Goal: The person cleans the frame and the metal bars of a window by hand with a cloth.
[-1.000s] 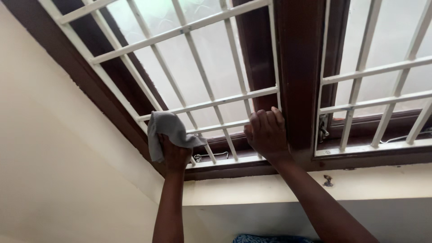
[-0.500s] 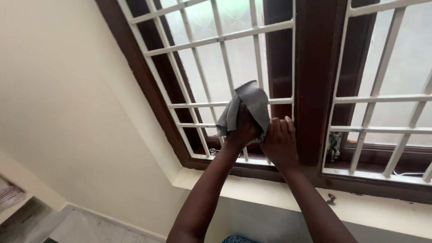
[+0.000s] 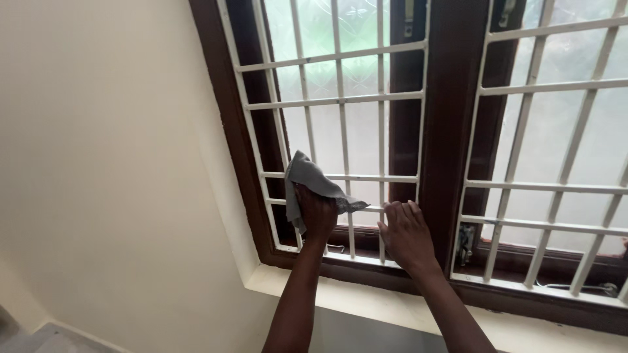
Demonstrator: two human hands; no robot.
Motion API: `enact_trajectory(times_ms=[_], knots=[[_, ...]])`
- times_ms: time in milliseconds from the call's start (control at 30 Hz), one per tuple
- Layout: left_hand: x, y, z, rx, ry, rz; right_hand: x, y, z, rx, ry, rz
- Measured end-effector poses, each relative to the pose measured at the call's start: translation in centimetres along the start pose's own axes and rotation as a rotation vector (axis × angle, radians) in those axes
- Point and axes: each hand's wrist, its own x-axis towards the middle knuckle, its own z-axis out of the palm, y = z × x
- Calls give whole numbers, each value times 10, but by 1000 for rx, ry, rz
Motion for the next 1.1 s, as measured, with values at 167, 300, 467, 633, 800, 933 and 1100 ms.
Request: enact_trajectory(times_ms=[167, 300, 467, 633, 800, 933, 1100], knots=[[15, -89, -37, 257, -37, 69, 0, -4, 7, 50, 129, 13], [22, -133, -49, 472, -150, 214, -1, -5, 22, -35, 155, 76], [35, -153, -55, -62, -119, 52, -3, 2, 43, -50, 236, 43], [8, -178, -22, 231, -52, 116, -10, 20, 61, -141, 228, 53], [-72, -187, -10, -231, -10, -288, -19, 35, 83, -137, 270, 33], [-130, -202, -8, 147, -177, -82, -24, 40, 92, -191, 301, 3], [-157, -204, -6, 40, -213, -227, -17, 30, 88, -157, 336, 23]])
